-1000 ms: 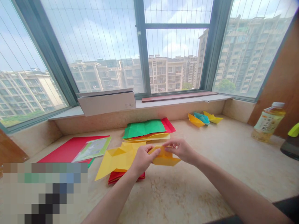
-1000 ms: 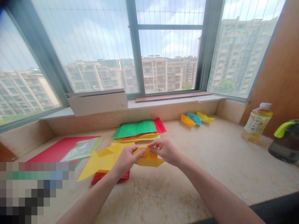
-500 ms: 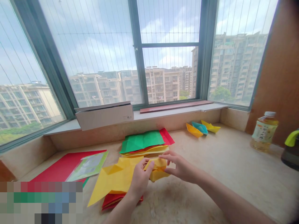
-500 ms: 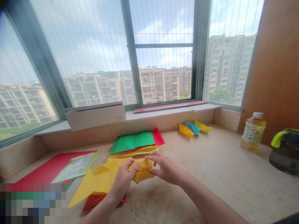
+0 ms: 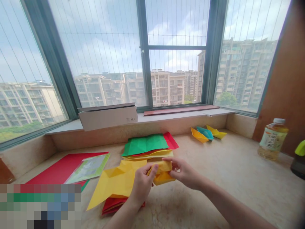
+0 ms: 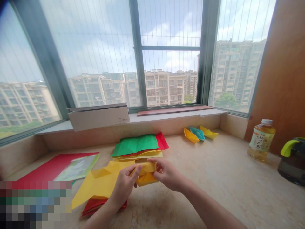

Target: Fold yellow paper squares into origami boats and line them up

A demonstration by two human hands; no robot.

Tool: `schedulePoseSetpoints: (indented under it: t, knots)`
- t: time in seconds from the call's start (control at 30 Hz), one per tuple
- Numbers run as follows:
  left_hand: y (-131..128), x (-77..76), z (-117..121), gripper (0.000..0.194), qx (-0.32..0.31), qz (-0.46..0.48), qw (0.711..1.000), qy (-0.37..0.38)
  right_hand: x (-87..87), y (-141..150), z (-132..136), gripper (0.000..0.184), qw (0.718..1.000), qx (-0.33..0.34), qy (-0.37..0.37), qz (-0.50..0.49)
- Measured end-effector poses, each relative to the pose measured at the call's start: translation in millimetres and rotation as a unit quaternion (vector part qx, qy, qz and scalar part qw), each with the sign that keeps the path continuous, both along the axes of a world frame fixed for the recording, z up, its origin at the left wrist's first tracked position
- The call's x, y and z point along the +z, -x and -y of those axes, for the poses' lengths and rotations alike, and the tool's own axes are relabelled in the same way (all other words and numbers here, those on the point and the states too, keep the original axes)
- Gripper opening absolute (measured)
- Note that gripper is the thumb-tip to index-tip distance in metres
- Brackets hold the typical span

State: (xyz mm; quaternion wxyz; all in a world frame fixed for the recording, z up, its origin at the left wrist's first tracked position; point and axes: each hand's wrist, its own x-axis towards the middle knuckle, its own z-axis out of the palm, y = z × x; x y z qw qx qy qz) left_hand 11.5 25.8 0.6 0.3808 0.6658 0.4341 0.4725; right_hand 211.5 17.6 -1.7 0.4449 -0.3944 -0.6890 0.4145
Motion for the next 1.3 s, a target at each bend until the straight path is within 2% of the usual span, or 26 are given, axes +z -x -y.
schedulePoseSetpoints:
  t: [0.1,0.33,0.47,0.57,0.77,0.93,1.13,1.3]
  knots:
    - [-1.6,0.7,0.7,0.044,0.002,-0.015,1.000,0.009,-0.4,0.1,-1.9,0.048,1.000,-0.022,-0.010,-0.005]
    - [-6.0,-5.3,-1.3,0.043,-0.021,0.045,0.997,0.056,-3.2,-5.2,-7.7,0.040,0.997,-0.061,-0.032,0.017]
    - [-9.7,-7.7,2.6,0.042,-0.052,0.053,0.993,0.089,-7.1,-4.8,-12.5,0.042,0.994,-0.094,-0.046,-0.027]
    - [-13.8,-8.1,7.2,0.041,-0.088,0.075,0.987,0.112,-7.8,-5.0,-14.0,0.034,0.988,-0.133,-0.061,-0.040]
    - [-17.3,-6.3,12.8,0.044,-0.110,0.093,0.981,0.128,-1.4,-4.5,-6.3,0.026,0.989,-0.118,-0.081,0.048]
    - [-16.1,-6.5,13.4,0.043,-0.116,0.088,0.982,0.123,3.1,-1.7,-0.5,0.022,0.982,-0.143,-0.091,0.082]
    - [-17.3,-8.5,13.4,0.045,-0.145,0.084,0.978,0.123,6.9,-4.5,0.2,0.010,0.973,-0.155,-0.125,0.116]
    - [-17.3,-5.5,13.8,0.045,-0.152,0.079,0.977,0.123,7.3,-8.6,-1.2,0.021,0.960,-0.163,-0.171,0.153]
